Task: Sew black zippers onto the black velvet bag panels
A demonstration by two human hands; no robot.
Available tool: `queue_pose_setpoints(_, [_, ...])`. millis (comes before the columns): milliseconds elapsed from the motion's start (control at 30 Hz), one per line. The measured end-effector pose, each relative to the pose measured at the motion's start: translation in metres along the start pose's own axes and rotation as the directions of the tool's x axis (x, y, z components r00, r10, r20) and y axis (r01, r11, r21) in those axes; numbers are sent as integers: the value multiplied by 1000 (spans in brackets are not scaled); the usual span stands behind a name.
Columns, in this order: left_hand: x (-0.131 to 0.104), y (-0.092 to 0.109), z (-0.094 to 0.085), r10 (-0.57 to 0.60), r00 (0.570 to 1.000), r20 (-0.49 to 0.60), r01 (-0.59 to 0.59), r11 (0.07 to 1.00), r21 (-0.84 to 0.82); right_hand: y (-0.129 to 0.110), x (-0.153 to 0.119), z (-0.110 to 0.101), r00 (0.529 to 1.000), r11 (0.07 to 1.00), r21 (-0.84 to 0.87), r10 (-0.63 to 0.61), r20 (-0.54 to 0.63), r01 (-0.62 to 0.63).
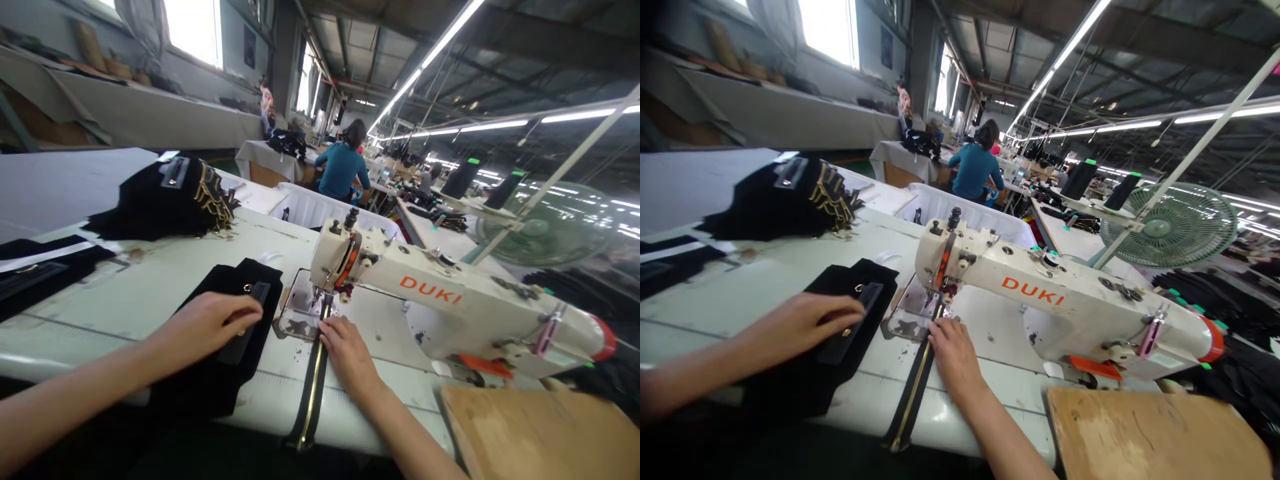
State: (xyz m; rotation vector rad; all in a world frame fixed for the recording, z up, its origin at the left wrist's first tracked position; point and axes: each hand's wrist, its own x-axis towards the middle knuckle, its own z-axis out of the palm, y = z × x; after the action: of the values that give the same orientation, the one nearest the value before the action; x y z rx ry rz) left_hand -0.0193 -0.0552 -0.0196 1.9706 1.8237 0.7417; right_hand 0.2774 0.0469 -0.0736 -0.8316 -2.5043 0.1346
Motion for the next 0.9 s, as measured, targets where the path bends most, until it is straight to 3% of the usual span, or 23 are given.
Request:
queue_pose_setpoints(67, [51, -24, -14, 43, 999, -18, -41, 993, 111, 5, 7, 1, 999, 999, -25, -42, -2, 42])
queue_pose_setpoints(133, [93, -41, -17, 71, 998, -2, -69, 988, 140, 6, 16, 0, 997, 995, -58, -75, 30, 77])
queue_pose_setpoints(200, [120, -51, -12, 89, 996, 32, -93, 986, 139, 5, 22, -4, 993, 992, -92, -84, 78, 91])
queue_pose_setpoints(267, [129, -55, -4, 105, 992, 66, -113, 986, 124, 3, 24, -6, 992, 992, -94, -74, 102, 84])
queue_pose_setpoints(433, [112, -52, 9, 146, 987, 68, -147, 989, 22, 3, 17, -3, 993, 993, -18, -115, 27, 115])
queue_pose_setpoints(567, [104, -36, 20, 146, 989, 24, -143, 985, -97, 4, 15, 2, 989, 989, -7, -146, -27, 146])
queue_pose_setpoints(667, [98, -18, 41, 137, 989, -61, -144, 981, -127, 3, 15, 3, 990, 990, -13, -139, -30, 138])
queue_pose_setpoints(767, [73, -4, 67, 161, 979, -124, -171, 982, -77, 2, 15, 5, 990, 990, -29, -139, -37, 138])
queue_pose_setpoints(900, [30, 5, 86, 272, 962, 33, -273, 961, 42, 5, 13, 12, 981, 982, -78, -180, -69, 175])
